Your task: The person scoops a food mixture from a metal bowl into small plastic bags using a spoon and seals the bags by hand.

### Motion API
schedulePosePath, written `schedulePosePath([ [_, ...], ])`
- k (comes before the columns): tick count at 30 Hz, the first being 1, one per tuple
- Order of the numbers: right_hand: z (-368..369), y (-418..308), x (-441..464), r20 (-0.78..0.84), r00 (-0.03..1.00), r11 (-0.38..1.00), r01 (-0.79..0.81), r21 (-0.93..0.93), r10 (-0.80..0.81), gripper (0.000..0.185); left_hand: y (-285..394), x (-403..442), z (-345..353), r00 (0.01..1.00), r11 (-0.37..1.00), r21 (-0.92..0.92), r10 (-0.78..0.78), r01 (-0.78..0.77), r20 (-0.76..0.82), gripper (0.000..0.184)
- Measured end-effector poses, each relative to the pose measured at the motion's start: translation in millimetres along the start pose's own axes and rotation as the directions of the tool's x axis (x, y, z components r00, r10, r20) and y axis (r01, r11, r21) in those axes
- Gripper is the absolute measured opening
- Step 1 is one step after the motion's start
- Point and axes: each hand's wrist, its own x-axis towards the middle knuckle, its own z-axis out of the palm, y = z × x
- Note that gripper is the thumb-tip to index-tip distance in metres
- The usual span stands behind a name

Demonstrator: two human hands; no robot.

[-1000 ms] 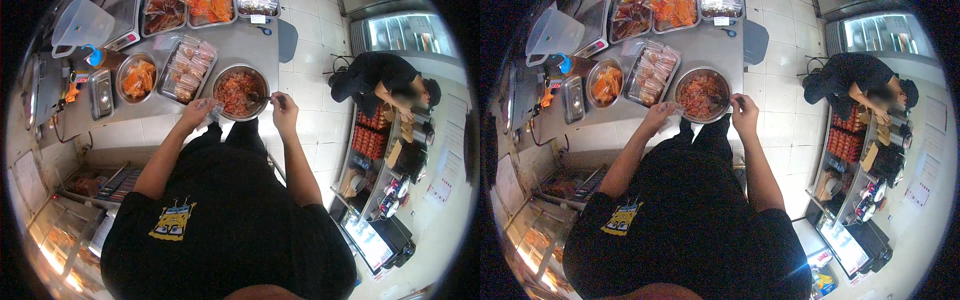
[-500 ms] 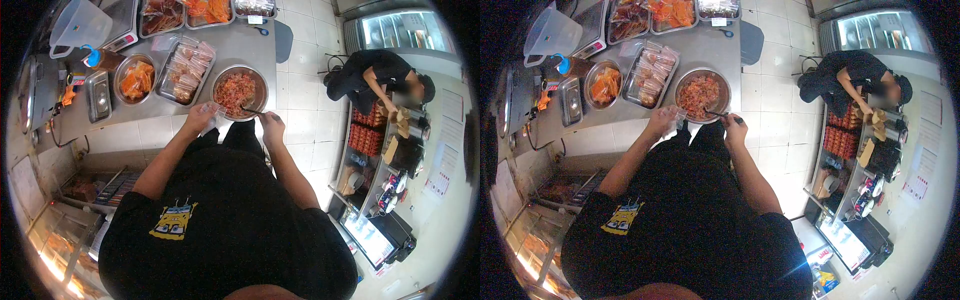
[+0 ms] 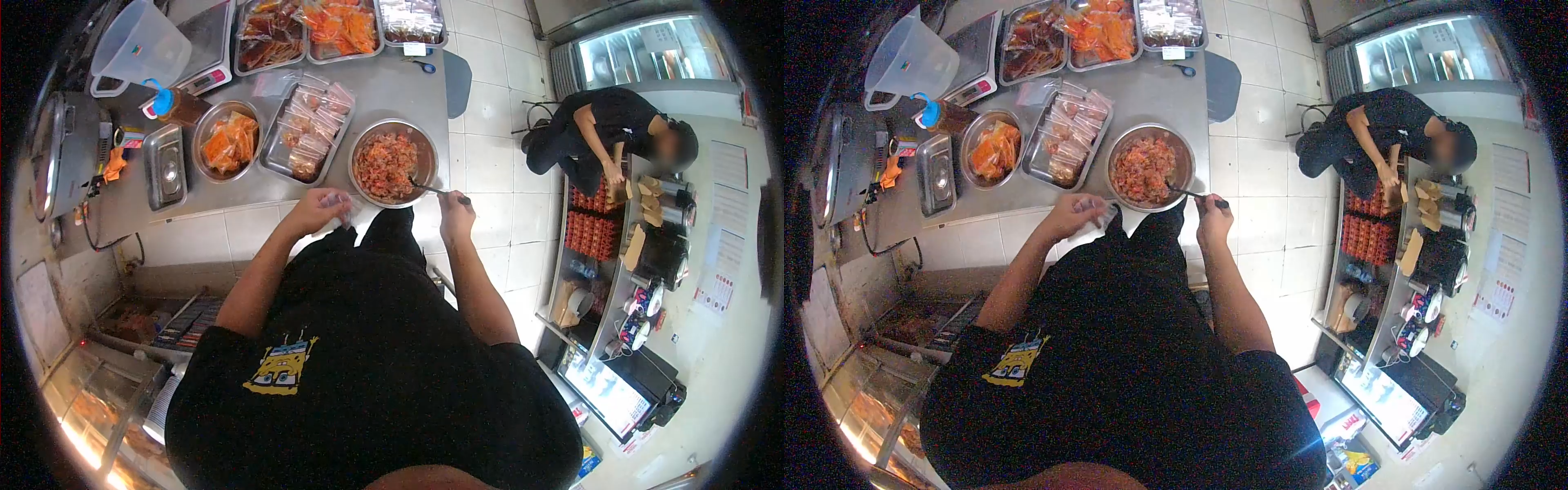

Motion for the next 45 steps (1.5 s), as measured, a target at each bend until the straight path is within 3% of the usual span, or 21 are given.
schedulePosePath([
  [2, -1.4, -0.9, 0.0, 0.054, 0.999, 0.996, 0.005, 0.085, -0.009, 0.008, -3.3, -2.0, -6.4, 0.996, 0.998, 0.059, 0.009, -0.014, 0.09, 0.025],
  [4, -0.7, 0.9, 0.5, 0.073, 0.996, 0.996, 0.053, 0.073, -0.058, 0.008, 7.5, -15.1, -3.7, 0.949, 0.993, 0.1, 0.03, -0.065, 0.313, 0.026],
  [5, -0.3, 1.5, 1.1, 0.089, 0.99, 0.993, 0.1, 0.059, -0.105, 0.007, 14.6, -19.4, -3.7, 0.93, 0.98, 0.198, -0.045, -0.03, 0.364, 0.03],
  [6, 1.9, -1.1, -0.5, 0.093, 0.99, 0.993, 0.099, 0.06, -0.104, 0.007, 20.6, -22.7, -0.6, 0.932, 0.98, 0.199, -0.044, -0.031, 0.361, 0.03],
  [8, 6.3, -8.2, -2.1, 0.14, 0.977, 0.987, 0.161, 0.005, -0.16, 0.007, 26.9, -27.5, 4.5, 0.918, 0.909, 0.388, -0.018, -0.149, 0.395, 0.03],
  [10, 6.6, -10.4, 4.4, 0.15, 0.975, 0.986, 0.166, 0.009, -0.165, 0.007, 21.2, -27.7, 7.6, 0.925, 0.899, 0.393, 0.031, -0.192, 0.379, 0.032],
  [13, 11.0, -15.2, 9.4, 0.169, 0.968, 0.983, 0.179, 0.038, -0.183, 0.008, 3.5, -18.2, 8.5, 0.94, 0.945, 0.259, 0.112, -0.201, 0.323, 0.036],
  [15, 15.0, -20.4, 11.2, 0.179, 0.964, 0.98, 0.188, 0.066, -0.197, 0.009, 2.8, -12.4, 7.4, 0.969, 0.996, 0.085, 0.008, -0.03, 0.246, 0.036],
  [16, 16.6, -23.2, 11.7, 0.186, 0.964, 0.981, 0.181, 0.066, -0.19, 0.009, 5.6, -9.6, 6.6, 0.969, 0.996, 0.088, 0.009, -0.032, 0.247, 0.036],
  [18, 19.4, -28.9, 12.3, 0.194, 0.964, 0.983, 0.174, 0.066, -0.184, 0.009, 14.2, -1.7, 3.6, 0.986, 0.924, 0.347, 0.16, -0.162, 0.034, 0.035],
  [22, 25.0, -41.9, 11.5, 0.247, 0.958, 0.987, 0.121, 0.108, -0.145, 0.009, 27.1, 22.4, -6.4, 0.983, 0.919, 0.369, 0.174, -0.14, -0.061, 0.035],
  [23, 26.1, -46.1, 11.5, 0.263, 0.957, 0.99, 0.096, 0.102, -0.12, 0.01, 22.7, 31.5, -10.2, 0.967, 0.889, 0.412, 0.246, -0.2, -0.062, 0.035],
  [28, 44.4, -80.2, 3.3, 0.277, 0.961, 0.992, -0.015, 0.127, -0.021, 0.007, 70.1, 48.4, -7.0, 0.985, 0.866, 0.474, 0.174, -0.161, 0.016, 0.041],
  [32, 50.4, -99.6, 1.6, 0.335, 0.942, 0.988, -0.078, 0.137, 0.028, 0.006, 89.5, 62.1, 3.4, 0.969, 0.909, 0.335, 0.233, -0.247, 0.082, 0.04],
  [35, 55.8, -110.8, -4.5, 0.315, 0.948, 0.987, -0.085, 0.134, 0.038, 0.005, 111.5, 62.7, 13.6, 0.975, 0.948, 0.245, 0.168, -0.201, 0.148, 0.039],
  [36, 56.5, -114.0, -5.1, 0.312, 0.949, 0.987, -0.081, 0.137, 0.035, 0.005, 112.9, 64.6, 17.3, 0.985, 0.97, 0.183, 0.142, -0.158, 0.101, 0.04],
  [38, 57.6, -119.8, -6.6, 0.335, 0.942, 0.988, -0.048, 0.149, -0.004, 0.005, 112.4, 72.3, 19.7, 0.992, 0.986, 0.118, 0.112, -0.118, 0.059, 0.04],
  [40, 63.2, -134.7, -16.7, 0.354, 0.934, 0.996, 0.006, 0.093, -0.039, 0.003, 111.3, 82.2, 21.5, 0.988, 0.963, 0.222, 0.154, -0.155, 0.02, 0.038],
  [43, 78.2, -157.8, -32.3, 0.399, 0.908, 0.989, 0.145, -0.008, -0.129, 0.003, 132.4, 73.8, 31.8, 0.984, 0.982, 0.086, 0.164, -0.169, 0.068, 0.036],
  [45, 87.2, -173.0, -40.1, 0.423, 0.886, 0.972, 0.229, -0.05, -0.187, 0.003, 129.2, 80.2, 32.0, 0.977, 0.976, 0.093, 0.189, -0.198, 0.1, 0.036],
])
